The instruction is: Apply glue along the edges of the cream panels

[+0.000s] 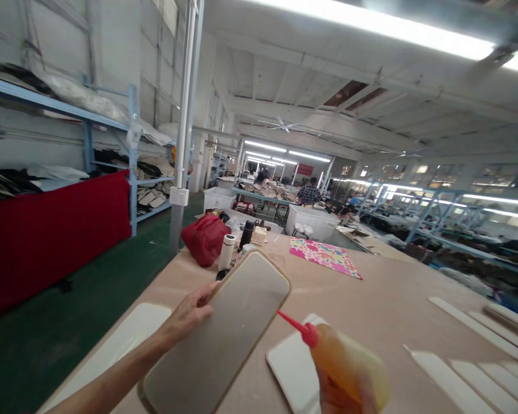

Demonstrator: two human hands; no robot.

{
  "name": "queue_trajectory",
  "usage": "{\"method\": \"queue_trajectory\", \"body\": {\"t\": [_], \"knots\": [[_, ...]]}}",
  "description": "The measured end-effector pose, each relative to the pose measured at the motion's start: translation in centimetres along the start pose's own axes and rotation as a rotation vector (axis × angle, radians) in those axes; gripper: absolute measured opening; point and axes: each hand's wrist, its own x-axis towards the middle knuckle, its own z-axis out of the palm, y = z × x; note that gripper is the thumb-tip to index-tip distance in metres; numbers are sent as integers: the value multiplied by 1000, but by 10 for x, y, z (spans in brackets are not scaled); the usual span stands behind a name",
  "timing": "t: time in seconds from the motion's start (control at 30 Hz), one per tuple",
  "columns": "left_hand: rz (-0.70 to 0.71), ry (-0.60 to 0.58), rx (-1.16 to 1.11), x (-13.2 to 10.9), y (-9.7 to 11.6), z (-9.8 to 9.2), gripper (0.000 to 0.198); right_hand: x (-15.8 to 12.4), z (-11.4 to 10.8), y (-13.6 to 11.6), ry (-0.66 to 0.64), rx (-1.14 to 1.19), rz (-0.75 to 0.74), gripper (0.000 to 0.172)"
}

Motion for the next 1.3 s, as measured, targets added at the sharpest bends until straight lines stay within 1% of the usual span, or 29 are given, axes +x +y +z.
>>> {"method": "queue_trajectory", "body": {"t": [0.07,0.1,0.17,0.3,0.4,0.53,0.63,0.87,1.1,1.2,1.3], "knots": [[31,54,101,-8,1,1,66,16,-1,-13,131,170,130,43],[40,78,143,-12,2,3,65,22,-1,-18,171,219,195,43],[56,107,217,-19,4,8,65,29,-1,-21,189,253,259,43],[67,132,317,-29,6,17,64,32,-2,-18,213,301,262,41],[80,141,347,-34,6,20,62,33,-4,-18,209,319,273,45],[105,159,362,-40,6,21,60,35,-6,-19,203,339,316,52],[110,172,358,-43,5,20,59,31,-3,-19,220,350,334,56],[157,168,368,-49,3,20,55,21,5,-21,217,363,338,53],[173,164,383,-53,4,20,54,22,5,-15,188,378,332,68],[182,154,396,-55,5,20,54,21,6,-13,178,380,338,65],[178,143,403,-56,7,22,54,18,7,-12,184,373,356,53]]}}
